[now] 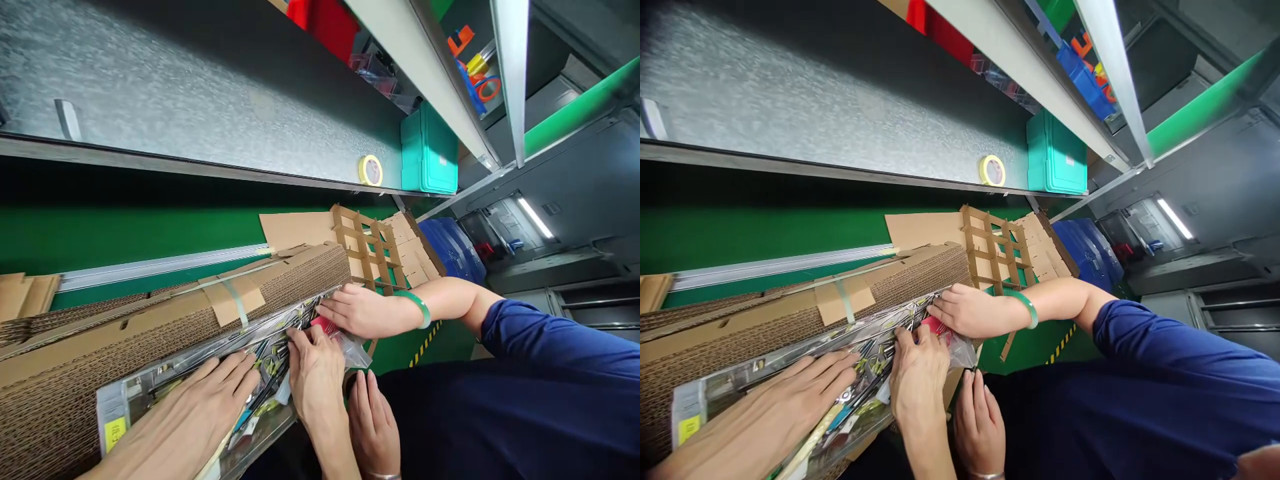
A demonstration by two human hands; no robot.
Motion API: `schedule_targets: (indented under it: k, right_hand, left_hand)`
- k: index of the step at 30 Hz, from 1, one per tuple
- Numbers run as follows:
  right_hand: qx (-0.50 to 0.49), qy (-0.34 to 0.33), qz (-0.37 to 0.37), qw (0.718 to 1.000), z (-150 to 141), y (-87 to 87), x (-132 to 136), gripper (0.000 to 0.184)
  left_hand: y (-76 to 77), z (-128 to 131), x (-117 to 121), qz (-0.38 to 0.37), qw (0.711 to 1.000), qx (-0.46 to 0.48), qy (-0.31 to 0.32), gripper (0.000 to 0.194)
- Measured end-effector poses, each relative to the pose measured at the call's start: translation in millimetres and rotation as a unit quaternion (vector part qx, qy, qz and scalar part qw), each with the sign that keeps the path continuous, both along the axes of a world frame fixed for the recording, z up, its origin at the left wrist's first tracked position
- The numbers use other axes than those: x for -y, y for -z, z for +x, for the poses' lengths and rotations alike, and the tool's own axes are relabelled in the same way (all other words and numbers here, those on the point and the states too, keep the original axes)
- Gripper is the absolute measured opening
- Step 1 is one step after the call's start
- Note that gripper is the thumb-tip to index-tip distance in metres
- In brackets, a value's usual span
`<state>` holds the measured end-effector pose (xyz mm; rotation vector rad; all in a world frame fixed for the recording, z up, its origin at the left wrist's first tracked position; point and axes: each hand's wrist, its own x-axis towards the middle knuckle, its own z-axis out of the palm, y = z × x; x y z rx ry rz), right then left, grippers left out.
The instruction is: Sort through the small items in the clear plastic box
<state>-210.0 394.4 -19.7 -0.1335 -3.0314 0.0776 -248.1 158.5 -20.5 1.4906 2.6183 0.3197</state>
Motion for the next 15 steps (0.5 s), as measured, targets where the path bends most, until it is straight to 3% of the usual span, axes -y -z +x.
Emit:
schedule_targets:
  k: [3, 6, 8, 10, 11, 12, 13, 15]
  right_hand:
    - [-0.01, -0.003, -0.021, 1.0, -8, -11.6, -14, 0.032]
    - [-0.033, -0.017, -0.029, 0.999, -21, -37.8, -46, 0.037]
    - [-0.003, -0.121, -0.051, 0.991, -30, -59.5, -72, 0.042]
    - [0.104, -0.314, -0.098, 0.939, -31, -73.2, -89, 0.041]
    - [0.107, -0.322, -0.105, 0.935, -27, -74.1, -90, 0.04]
    - [0.032, -0.217, -0.092, 0.971, -19, -70.6, -86, 0.042]
    - [-0.008, -0.126, -0.078, 0.989, -8, -63.3, -78, 0.04]
    - [-0.035, 0.012, -0.078, 0.996, 22, -42.8, -54, 0.035]
  left_hand:
    - [9.8, -1, 4, 0.004, 1.0, 0.004, 0.011, 0.061]
    - [26.0, -3, 11, 0.02, 0.999, 0.028, 0.03, 0.059]
    - [35.6, -3, 14, 0.038, 0.997, 0.053, 0.031, 0.058]
    - [40.7, -1, 16, 0.055, 0.995, 0.076, 0.022, 0.057]
    - [41.5, 0, 17, 0.059, 0.995, 0.084, 0.017, 0.056]
    - [41.4, 1, 17, 0.062, 0.994, 0.088, 0.014, 0.056]
    - [40.7, 2, 17, 0.064, 0.994, 0.086, 0.015, 0.056]
    - [38.9, 4, 17, 0.065, 0.995, 0.069, 0.025, 0.057]
